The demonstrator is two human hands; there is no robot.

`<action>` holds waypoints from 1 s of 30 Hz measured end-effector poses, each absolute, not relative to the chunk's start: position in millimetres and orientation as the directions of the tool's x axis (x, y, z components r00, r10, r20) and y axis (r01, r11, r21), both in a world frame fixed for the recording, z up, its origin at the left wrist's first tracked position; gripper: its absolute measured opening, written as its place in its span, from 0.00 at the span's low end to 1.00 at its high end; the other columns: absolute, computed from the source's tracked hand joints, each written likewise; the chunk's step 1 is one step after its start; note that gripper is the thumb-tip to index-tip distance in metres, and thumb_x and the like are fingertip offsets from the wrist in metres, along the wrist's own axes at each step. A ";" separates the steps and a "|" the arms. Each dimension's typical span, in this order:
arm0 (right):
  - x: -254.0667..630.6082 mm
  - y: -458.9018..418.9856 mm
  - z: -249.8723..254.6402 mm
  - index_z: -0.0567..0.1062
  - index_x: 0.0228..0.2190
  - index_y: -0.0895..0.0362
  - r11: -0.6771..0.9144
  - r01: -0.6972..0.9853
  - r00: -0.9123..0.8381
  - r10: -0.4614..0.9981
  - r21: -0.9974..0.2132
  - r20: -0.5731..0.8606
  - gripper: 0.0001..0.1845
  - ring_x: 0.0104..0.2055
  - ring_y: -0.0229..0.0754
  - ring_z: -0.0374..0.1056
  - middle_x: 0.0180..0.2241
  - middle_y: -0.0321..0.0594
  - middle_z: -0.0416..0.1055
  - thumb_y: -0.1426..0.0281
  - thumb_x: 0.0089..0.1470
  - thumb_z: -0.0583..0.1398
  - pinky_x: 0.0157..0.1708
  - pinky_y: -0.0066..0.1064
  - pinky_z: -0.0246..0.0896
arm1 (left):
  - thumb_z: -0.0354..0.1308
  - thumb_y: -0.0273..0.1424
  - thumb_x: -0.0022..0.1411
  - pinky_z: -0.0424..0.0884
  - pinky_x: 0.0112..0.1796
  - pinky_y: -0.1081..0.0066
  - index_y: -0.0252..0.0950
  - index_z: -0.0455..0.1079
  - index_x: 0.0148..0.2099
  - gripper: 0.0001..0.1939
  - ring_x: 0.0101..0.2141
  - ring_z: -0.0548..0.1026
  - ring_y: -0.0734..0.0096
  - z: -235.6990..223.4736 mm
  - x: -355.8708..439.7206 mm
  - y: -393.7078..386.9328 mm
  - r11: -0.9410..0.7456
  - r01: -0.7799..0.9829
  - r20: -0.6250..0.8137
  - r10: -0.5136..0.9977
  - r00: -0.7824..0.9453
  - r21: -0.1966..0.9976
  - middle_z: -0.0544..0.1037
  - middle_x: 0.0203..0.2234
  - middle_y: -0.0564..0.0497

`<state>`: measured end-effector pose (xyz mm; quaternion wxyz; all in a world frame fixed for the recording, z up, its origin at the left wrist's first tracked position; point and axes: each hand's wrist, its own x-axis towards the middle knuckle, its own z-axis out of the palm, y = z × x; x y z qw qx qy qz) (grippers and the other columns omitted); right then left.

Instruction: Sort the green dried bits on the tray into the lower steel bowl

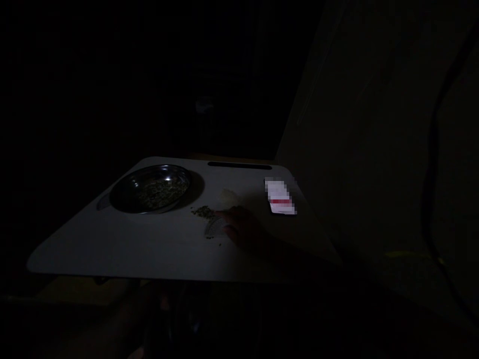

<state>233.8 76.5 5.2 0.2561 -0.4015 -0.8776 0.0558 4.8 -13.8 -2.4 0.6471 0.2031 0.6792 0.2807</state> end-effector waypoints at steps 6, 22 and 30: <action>231.0 70.2 11.1 0.61 0.45 0.58 0.688 0.676 -0.576 0.716 -0.262 0.394 0.21 0.38 0.41 0.56 0.36 0.44 0.64 0.69 0.47 0.50 0.38 0.35 0.52 | 0.52 0.25 0.37 0.65 0.22 0.63 0.36 0.59 0.24 0.07 0.24 0.70 0.60 0.2 5.0 -15.3 0.745 -0.101 -0.751 0.647 -0.128 0.659 0.70 0.20 0.48; 227.2 63.4 15.4 0.63 0.43 0.61 0.778 0.622 -0.709 0.608 -0.090 0.358 0.22 0.36 0.40 0.57 0.34 0.44 0.65 0.63 0.47 0.50 0.35 0.34 0.50 | 0.54 0.26 0.39 0.64 0.20 0.65 0.36 0.61 0.25 0.07 0.22 0.69 0.64 0.4 1.9 -18.7 0.683 -0.107 -0.691 0.717 -0.092 0.723 0.69 0.19 0.49; 224.4 57.3 17.8 0.63 0.43 0.61 0.783 0.617 -0.722 0.601 -0.075 0.342 0.22 0.35 0.40 0.57 0.33 0.44 0.66 0.63 0.48 0.49 0.35 0.34 0.49 | 0.54 0.22 0.37 0.65 0.21 0.65 0.36 0.60 0.25 0.08 0.22 0.69 0.63 -24.5 3.8 -14.2 0.680 -0.220 -0.709 0.700 -0.093 0.700 0.70 0.19 0.50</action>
